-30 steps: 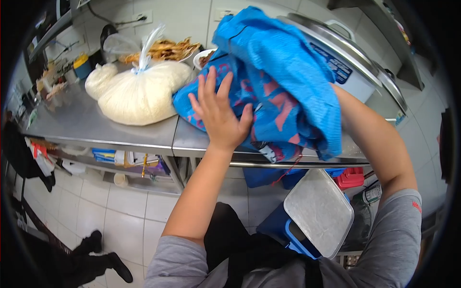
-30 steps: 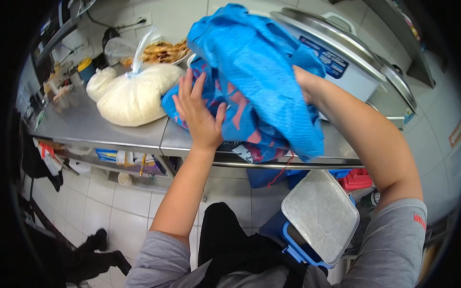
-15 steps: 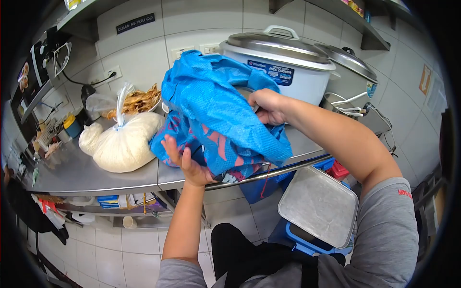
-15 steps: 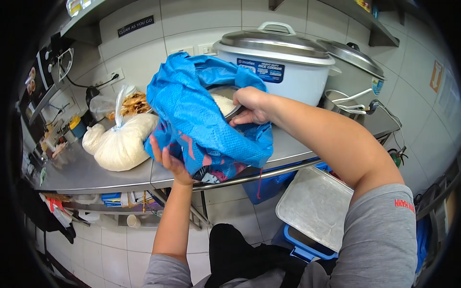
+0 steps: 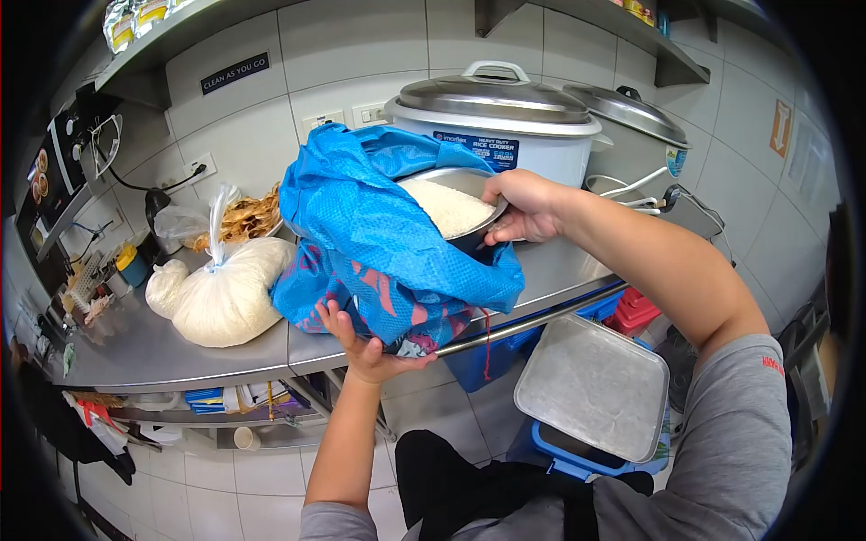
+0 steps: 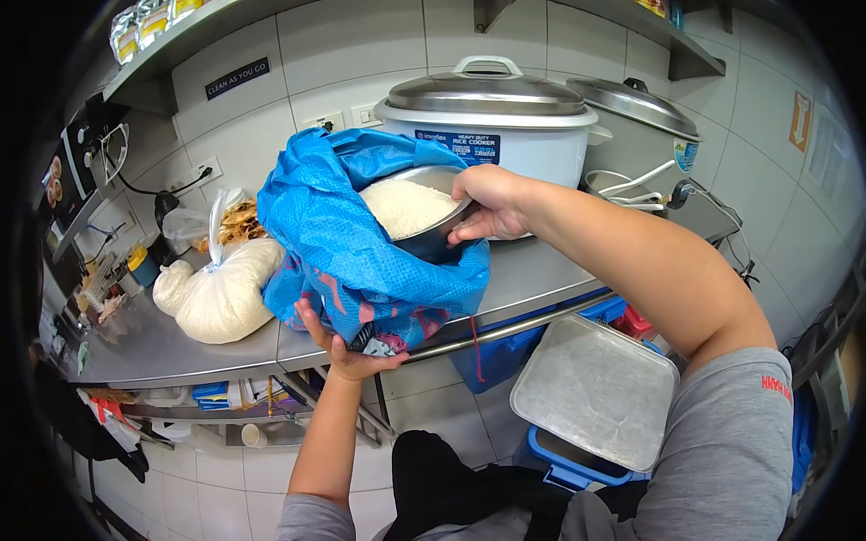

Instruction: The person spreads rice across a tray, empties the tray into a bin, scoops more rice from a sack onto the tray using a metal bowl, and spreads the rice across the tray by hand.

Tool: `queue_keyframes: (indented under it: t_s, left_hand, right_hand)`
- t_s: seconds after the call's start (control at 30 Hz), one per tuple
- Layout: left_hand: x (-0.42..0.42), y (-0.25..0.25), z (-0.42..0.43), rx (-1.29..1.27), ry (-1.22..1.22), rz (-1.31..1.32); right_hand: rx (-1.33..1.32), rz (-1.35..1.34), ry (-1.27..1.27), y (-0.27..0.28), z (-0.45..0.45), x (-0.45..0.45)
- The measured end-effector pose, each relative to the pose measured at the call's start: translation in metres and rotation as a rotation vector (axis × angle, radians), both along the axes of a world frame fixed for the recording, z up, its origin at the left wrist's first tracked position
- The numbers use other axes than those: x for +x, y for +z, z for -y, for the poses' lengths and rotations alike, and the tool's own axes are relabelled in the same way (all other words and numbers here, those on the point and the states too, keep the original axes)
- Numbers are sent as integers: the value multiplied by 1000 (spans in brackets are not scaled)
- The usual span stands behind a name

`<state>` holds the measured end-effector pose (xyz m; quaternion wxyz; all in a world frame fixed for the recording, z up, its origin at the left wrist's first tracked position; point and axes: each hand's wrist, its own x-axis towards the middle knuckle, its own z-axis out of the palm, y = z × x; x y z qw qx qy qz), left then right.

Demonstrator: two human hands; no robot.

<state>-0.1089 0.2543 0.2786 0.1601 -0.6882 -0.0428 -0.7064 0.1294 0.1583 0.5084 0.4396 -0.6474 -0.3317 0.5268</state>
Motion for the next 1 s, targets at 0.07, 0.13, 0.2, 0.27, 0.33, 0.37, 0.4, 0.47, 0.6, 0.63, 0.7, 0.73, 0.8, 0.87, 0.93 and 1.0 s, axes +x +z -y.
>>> queue_keyframes:
  t_s: [0.07, 0.13, 0.2, 0.27, 0.33, 0.37, 0.4, 0.47, 0.6, 0.63, 0.7, 0.73, 0.8, 0.87, 0.93, 1.0]
  left_hand:
    - [3, -2, 2, -7, -23, 16]
    - [7, 4, 7, -10, -43, 31]
    - [10, 11, 16, -3, -40, 64]
    - [13, 19, 22, 12, -39, 74]
    - [16, 21, 26, 21, -37, 92]
    - [17, 21, 27, 25, -34, 93]
    - [19, 22, 27, 32, -33, 93]
    - [24, 20, 26, 54, -50, 94]
    - [32, 17, 24, 9, 5, 39]
    - [35, 20, 25, -4, 30, 25]
    - [44, 25, 17, -80, 81, 27]
    - [47, 26, 15, -151, 118, 5]
    - [58, 31, 10, -370, 204, 34]
    - [63, 41, 5, -481, 297, -22]
    - [69, 45, -3, -510, 419, -42]
    - [73, 45, -6, -508, 471, -34]
  right_hand:
    - [0, -28, 13, 2, 6, 2]
    - [39, -49, -29, 3, 12, -1]
    - [53, -62, -38, 5, 16, 1]
    - [58, -72, -47, 7, 22, 2]
    - [98, -83, -94, 15, 33, -1]
    - [97, -78, -94, 17, 35, 1]
    - [110, -109, -101, 20, 39, 6]
    - [125, -138, -115, 26, 46, 16]
    - [193, -216, -112, 37, 70, 41]
    - [202, -219, -79, 39, 78, 49]
    - [217, -213, -102, 38, 102, 61]
    - [233, -226, -113, 37, 116, 67]
    - [202, -173, -239, 31, 148, 79]
    - [208, -163, -248, 16, 184, 93]
    - [210, -86, -350, -14, 220, 112]
    - [115, -48, -526, -44, 253, 114]
